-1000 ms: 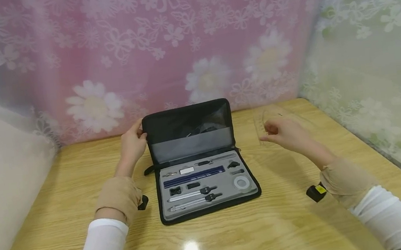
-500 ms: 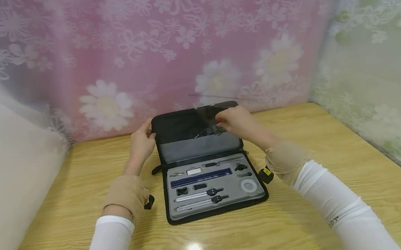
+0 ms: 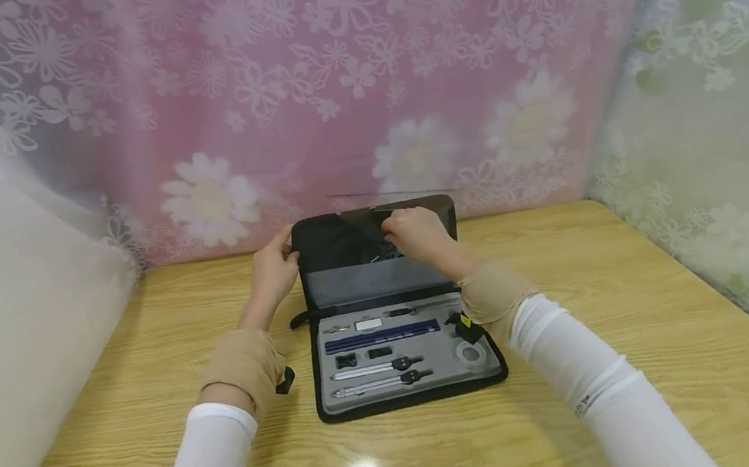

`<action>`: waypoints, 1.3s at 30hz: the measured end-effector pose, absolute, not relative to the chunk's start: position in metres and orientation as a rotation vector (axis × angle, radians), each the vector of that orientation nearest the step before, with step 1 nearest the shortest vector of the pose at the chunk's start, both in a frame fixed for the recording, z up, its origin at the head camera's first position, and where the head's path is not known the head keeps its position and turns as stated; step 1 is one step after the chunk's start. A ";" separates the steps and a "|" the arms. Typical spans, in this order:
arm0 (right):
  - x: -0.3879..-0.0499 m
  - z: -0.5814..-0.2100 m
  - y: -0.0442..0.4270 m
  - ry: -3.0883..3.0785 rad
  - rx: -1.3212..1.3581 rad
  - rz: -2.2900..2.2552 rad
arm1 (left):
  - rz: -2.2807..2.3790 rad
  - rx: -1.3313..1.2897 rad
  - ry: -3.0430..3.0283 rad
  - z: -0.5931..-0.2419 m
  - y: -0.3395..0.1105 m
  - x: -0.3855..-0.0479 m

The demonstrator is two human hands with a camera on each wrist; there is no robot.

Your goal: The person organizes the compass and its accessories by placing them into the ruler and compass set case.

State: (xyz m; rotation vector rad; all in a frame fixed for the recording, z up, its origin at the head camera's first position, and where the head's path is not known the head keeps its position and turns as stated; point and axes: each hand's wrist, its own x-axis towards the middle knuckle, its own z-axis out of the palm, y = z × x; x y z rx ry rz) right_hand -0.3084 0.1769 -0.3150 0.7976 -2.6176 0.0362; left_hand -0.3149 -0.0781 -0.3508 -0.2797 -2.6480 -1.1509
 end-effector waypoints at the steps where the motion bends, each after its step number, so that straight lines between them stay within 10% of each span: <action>1: -0.309 -0.317 0.176 -2.610 0.802 0.018 | -1.150 -0.280 -2.646 -0.352 -0.078 -0.315; 39: -0.302 -0.359 0.163 -2.409 0.891 -0.105 | -1.105 -0.293 -2.639 -0.353 -0.078 -0.317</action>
